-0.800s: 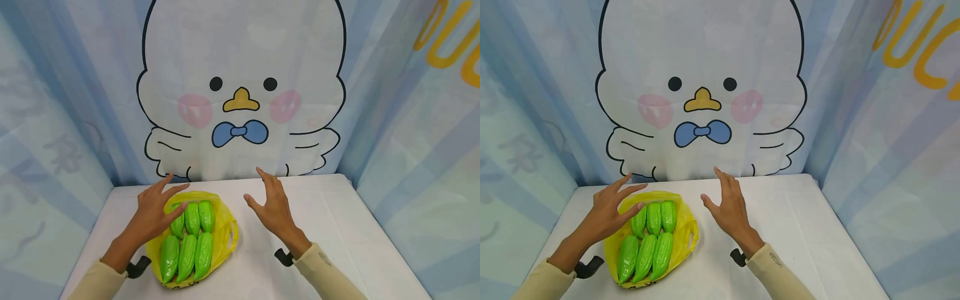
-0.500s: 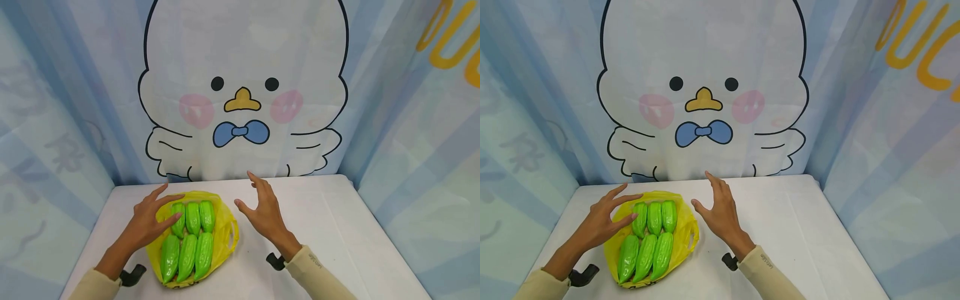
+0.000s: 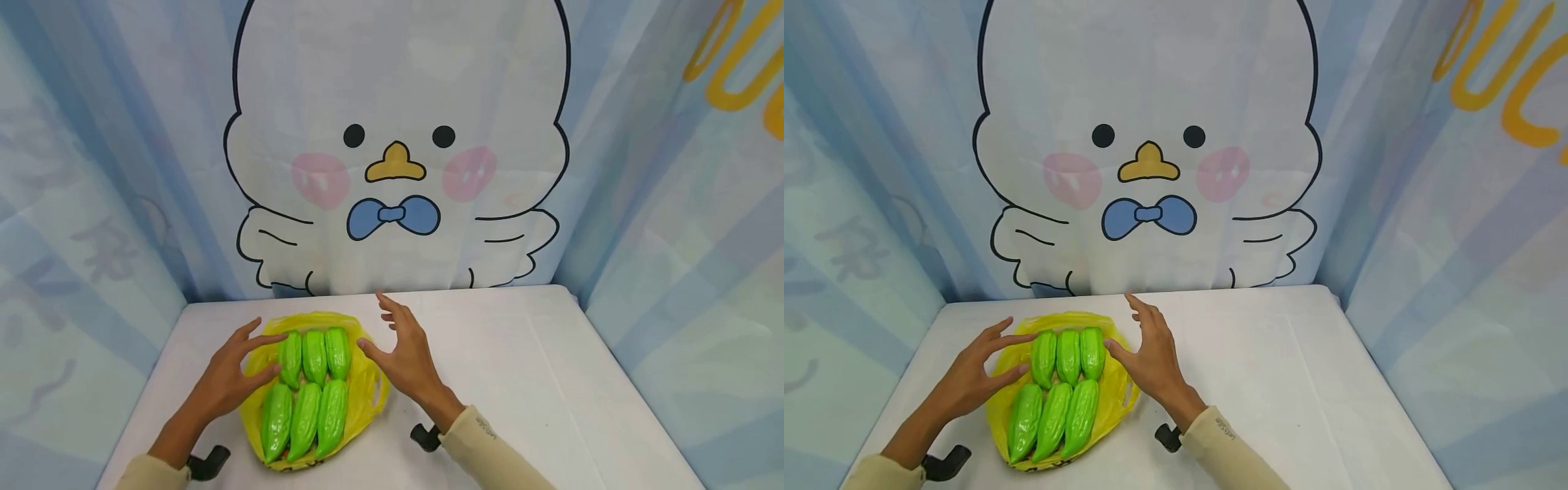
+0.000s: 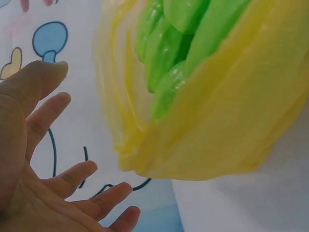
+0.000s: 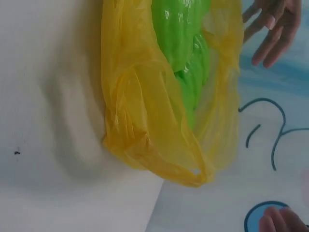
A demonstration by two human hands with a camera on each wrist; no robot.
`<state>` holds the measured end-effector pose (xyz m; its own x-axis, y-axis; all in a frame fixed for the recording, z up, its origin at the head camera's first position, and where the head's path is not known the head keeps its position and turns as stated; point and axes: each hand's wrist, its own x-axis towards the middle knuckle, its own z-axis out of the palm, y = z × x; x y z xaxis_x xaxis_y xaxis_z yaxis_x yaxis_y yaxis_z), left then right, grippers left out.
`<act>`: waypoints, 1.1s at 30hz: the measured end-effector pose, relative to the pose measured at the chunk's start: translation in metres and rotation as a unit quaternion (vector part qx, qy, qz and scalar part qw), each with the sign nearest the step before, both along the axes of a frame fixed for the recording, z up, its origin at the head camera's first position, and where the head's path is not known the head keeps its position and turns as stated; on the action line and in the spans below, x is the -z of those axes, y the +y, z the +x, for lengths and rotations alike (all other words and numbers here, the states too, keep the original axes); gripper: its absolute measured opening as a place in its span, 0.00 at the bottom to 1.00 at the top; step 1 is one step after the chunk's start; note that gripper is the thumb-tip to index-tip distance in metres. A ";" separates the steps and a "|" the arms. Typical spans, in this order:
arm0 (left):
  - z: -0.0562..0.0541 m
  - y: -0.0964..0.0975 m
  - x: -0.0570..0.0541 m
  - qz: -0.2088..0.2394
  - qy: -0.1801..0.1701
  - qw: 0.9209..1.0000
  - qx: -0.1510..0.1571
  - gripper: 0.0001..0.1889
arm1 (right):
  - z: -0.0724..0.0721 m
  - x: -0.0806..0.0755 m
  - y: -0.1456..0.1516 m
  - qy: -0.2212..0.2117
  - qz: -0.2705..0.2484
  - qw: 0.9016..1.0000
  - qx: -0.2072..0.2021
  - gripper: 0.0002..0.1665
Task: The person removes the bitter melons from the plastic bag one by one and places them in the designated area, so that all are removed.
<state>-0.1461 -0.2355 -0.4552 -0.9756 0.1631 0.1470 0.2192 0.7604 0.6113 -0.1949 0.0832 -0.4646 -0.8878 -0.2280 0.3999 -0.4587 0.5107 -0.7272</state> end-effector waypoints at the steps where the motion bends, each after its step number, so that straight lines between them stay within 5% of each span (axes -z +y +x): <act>1: 0.000 -0.001 0.002 0.001 -0.002 1.000 0.000 0.26 | 0.000 0.001 -0.002 -0.002 -0.003 1.000 -0.004 0.50; 9: -0.001 -0.012 0.016 0.003 -0.017 1.000 -0.001 0.26 | 0.004 0.009 -0.020 -0.018 -0.017 0.999 -0.031 0.48; 17: -0.001 -0.019 0.024 0.013 -0.083 0.996 0.000 0.26 | 0.005 0.016 -0.035 -0.044 -0.022 0.996 -0.074 0.44; 24: -0.001 -0.026 0.029 0.038 -0.132 0.991 -0.003 0.31 | 0.001 0.026 -0.047 -0.055 -0.003 0.994 -0.089 0.40; 33: 0.000 -0.032 0.033 0.050 -0.154 0.987 -0.001 0.34 | -0.005 0.038 -0.055 -0.067 0.037 0.993 -0.092 0.37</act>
